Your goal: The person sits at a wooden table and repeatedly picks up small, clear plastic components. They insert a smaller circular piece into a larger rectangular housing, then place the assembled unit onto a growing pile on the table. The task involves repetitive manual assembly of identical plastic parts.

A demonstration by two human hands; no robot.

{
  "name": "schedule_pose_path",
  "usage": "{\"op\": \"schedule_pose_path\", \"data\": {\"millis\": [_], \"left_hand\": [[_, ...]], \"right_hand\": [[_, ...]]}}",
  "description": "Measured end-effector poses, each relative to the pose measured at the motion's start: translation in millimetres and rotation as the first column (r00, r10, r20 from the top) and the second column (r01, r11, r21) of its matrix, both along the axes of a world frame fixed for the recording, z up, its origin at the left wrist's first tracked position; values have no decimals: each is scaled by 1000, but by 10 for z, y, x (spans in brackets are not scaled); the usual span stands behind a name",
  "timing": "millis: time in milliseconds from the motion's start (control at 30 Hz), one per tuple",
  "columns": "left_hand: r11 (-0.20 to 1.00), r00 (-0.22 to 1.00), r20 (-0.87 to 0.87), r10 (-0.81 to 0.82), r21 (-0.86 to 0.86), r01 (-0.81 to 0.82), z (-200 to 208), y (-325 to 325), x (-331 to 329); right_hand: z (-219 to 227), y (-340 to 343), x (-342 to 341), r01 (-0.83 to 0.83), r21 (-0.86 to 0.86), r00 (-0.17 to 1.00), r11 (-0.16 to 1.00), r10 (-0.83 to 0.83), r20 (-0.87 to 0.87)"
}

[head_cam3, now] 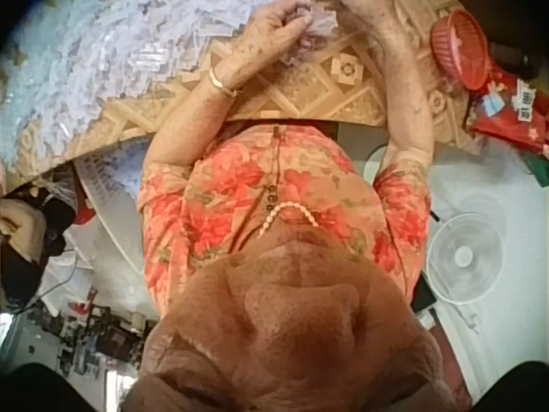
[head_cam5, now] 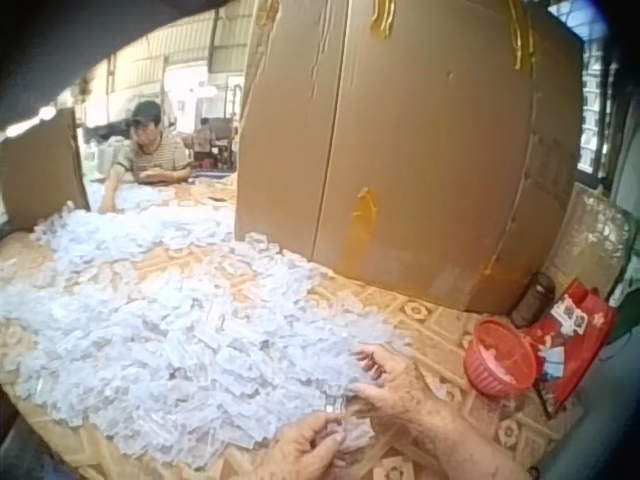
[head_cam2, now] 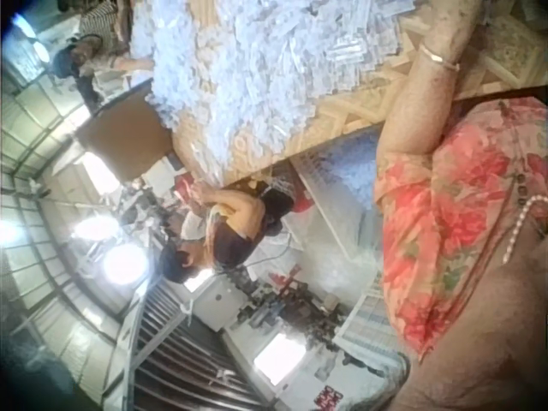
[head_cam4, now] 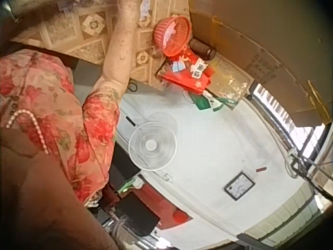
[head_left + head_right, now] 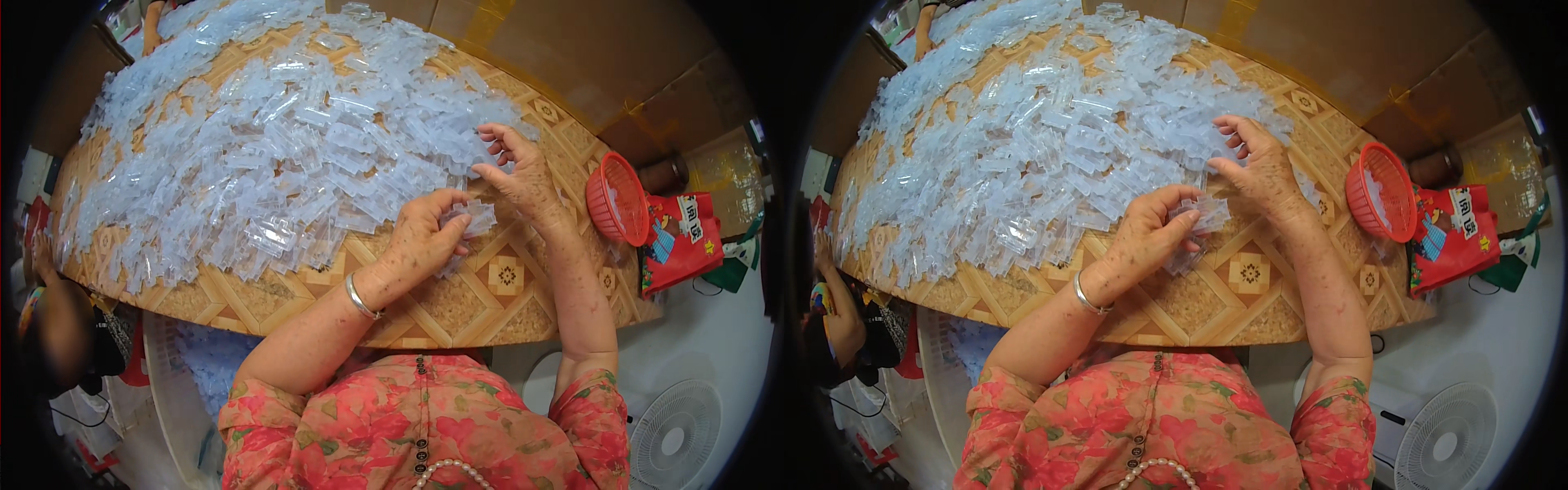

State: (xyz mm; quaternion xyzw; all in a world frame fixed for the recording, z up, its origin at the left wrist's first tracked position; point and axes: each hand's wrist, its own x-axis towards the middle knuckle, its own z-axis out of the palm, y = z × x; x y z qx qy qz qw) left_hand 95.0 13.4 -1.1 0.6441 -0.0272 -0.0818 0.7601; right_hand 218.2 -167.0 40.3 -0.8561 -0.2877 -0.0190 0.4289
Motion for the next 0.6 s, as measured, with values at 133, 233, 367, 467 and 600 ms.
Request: {"op": "schedule_pose_path", "data": {"millis": [133,233,367,467,600], "left_hand": [[999,1000,-14,-18,-37,17,35,39,9],[994,999,-35,-16,-107,12,15,41,22],[998,1000,8,-20,-55,20,43,36,2],[1000,1000,-8,4,-31,-4,82,61,-9],[994,1000,-26,4,-109,-7,178,81,-28]], "right_hand": [[-95,-184,-154,199,439,914,876,-4,-406],[-102,-307,-338,224,470,890,854,18,-456],[-150,-350,-610,293,490,886,821,-41,-462],[-118,-349,-744,246,519,909,819,-10,-416],[-10,-326,-859,168,515,910,841,69,-409]]}}
